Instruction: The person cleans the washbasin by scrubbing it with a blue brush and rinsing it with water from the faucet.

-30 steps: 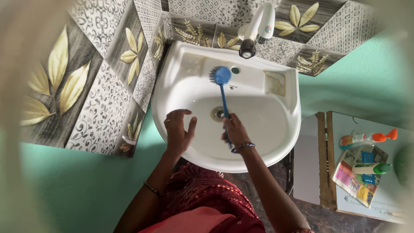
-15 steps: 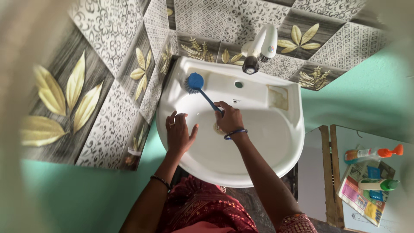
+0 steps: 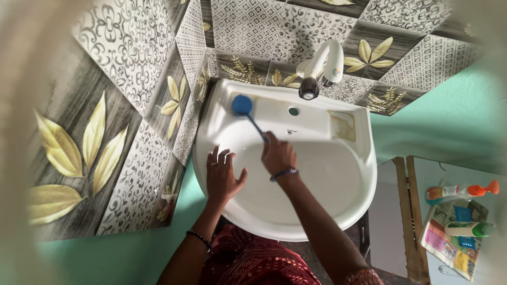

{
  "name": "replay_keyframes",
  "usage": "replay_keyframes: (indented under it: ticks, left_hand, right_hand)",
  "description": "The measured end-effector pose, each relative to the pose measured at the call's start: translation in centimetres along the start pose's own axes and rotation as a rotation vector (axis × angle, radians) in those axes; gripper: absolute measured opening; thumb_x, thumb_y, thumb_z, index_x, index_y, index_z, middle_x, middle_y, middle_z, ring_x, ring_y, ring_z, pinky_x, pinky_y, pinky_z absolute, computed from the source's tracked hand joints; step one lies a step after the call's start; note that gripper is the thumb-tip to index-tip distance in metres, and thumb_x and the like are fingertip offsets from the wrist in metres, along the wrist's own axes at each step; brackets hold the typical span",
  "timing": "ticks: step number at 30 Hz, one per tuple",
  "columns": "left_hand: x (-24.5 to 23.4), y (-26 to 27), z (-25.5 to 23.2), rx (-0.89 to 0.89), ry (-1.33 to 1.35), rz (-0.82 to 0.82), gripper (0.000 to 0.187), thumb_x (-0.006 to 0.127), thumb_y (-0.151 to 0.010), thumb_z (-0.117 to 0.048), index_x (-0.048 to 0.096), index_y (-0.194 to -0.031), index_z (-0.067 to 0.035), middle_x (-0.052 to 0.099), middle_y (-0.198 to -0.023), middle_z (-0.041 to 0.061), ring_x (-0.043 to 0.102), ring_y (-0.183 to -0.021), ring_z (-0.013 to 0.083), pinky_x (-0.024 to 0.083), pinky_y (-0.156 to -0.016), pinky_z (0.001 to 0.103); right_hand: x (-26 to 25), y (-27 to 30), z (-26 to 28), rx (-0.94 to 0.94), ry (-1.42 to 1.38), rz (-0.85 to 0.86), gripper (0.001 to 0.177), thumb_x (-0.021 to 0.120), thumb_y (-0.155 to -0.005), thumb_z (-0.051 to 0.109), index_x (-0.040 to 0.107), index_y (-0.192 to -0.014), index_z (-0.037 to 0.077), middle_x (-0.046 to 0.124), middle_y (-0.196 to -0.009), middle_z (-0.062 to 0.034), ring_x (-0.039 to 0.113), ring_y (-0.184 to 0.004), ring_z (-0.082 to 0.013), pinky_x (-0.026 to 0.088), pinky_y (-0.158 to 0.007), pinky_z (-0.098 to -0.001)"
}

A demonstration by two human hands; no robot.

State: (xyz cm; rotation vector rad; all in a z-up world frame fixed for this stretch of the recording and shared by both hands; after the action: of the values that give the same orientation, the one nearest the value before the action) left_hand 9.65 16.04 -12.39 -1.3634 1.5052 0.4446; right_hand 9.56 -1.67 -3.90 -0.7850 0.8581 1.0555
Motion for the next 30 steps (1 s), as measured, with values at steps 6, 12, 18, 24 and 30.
replay_keyframes:
  ticks: [6,12,18,24,30]
  left_hand:
    - [0.1,0.1,0.1,-0.007,0.035,-0.005,0.050,0.074,-0.082,-0.039,0.059,-0.117,-0.008,0.059,-0.131,0.015,0.039,-0.144,0.0379,0.026,-0.122,0.055]
    - [0.0,0.1,0.1,-0.003,0.078,-0.040,0.054,0.073,-0.082,-0.039,0.060,-0.121,-0.004,0.059,-0.130,0.015,0.040,-0.144,0.0380,0.026,-0.122,0.054]
    - [0.0,-0.1,-0.1,-0.014,0.047,0.033,0.041,0.073,-0.081,-0.043,0.065,-0.106,-0.012,0.061,-0.128,0.012,0.041,-0.143,0.0357,0.020,-0.123,0.055]
    - [0.1,0.0,0.1,0.010,0.082,0.026,0.037,0.073,-0.081,-0.043,0.067,-0.101,-0.012,0.063,-0.126,0.010,0.042,-0.142,0.0345,0.019,-0.123,0.056]
    - [0.4,0.0,0.3,0.004,0.085,0.013,0.033,0.073,-0.082,-0.042,0.067,-0.098,-0.014,0.063,-0.125,0.009,0.044,-0.141,0.0330,0.020,-0.124,0.055]
  right_hand:
    - [0.2,-5.4,0.5,-0.024,0.014,-0.040,0.019,0.060,-0.096,0.023,0.064,-0.114,0.020,0.072,-0.083,-0.0222,0.070,-0.082,-0.0474,0.057,-0.070,-0.0583]
    - [1.6,-0.5,2.7,-0.039,-0.044,0.111,0.021,0.057,-0.097,0.021,0.059,-0.118,0.018,0.071,-0.074,-0.0216,0.070,-0.073,-0.0479,0.054,-0.066,-0.0605]
    - [1.9,1.0,0.9,0.004,0.029,0.220,0.023,0.050,-0.102,0.025,0.049,-0.125,0.019,0.071,-0.068,-0.0179,0.071,-0.066,-0.0435,0.055,-0.059,-0.0578]
    - [6.0,-4.4,-0.3,-0.058,-0.077,0.065,0.022,0.051,-0.105,0.025,0.047,-0.125,0.017,0.070,-0.072,-0.0216,0.068,-0.071,-0.0487,0.052,-0.061,-0.0613]
    - [6.3,-0.1,-0.4,-0.003,-0.077,0.207,0.024,0.051,-0.101,0.024,0.046,-0.124,0.018,0.071,-0.073,-0.0218,0.069,-0.071,-0.0490,0.053,-0.064,-0.0617]
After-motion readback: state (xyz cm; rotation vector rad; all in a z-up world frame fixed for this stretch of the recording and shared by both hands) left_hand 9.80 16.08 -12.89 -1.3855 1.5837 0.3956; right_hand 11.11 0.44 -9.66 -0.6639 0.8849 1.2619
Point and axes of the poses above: each hand's wrist, its own y-axis away from the middle knuckle, its own x-axis out of the palm, z = x × y, the point moved 3 cm from there along -y, towards the middle knuckle
